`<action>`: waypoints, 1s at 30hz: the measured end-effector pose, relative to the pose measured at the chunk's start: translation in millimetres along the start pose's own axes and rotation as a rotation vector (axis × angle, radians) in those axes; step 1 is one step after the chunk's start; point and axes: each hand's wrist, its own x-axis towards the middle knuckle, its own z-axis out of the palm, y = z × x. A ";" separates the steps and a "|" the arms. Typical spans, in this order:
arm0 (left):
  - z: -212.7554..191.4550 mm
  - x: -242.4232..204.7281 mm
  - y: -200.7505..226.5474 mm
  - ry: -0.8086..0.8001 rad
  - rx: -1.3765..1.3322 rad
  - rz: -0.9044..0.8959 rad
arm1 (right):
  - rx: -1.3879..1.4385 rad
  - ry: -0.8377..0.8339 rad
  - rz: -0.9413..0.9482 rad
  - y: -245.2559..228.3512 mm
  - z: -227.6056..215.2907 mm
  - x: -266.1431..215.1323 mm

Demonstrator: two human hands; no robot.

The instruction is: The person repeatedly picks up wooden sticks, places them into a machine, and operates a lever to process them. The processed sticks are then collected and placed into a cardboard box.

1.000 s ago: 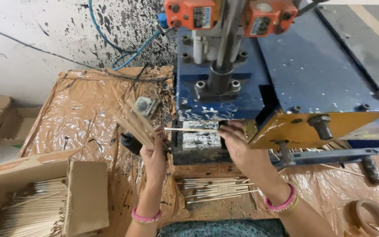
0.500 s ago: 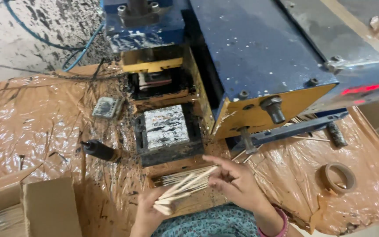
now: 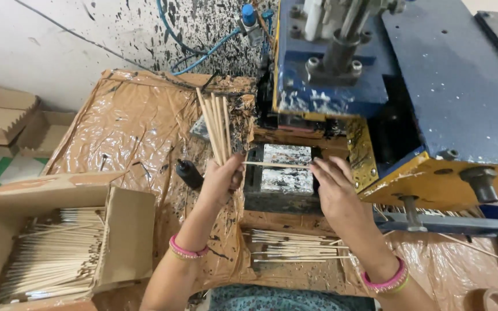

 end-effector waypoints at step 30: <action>-23.1 -129.5 -91.4 -0.233 0.421 0.411 | 0.483 0.178 0.648 25.3 -4.5 -148.3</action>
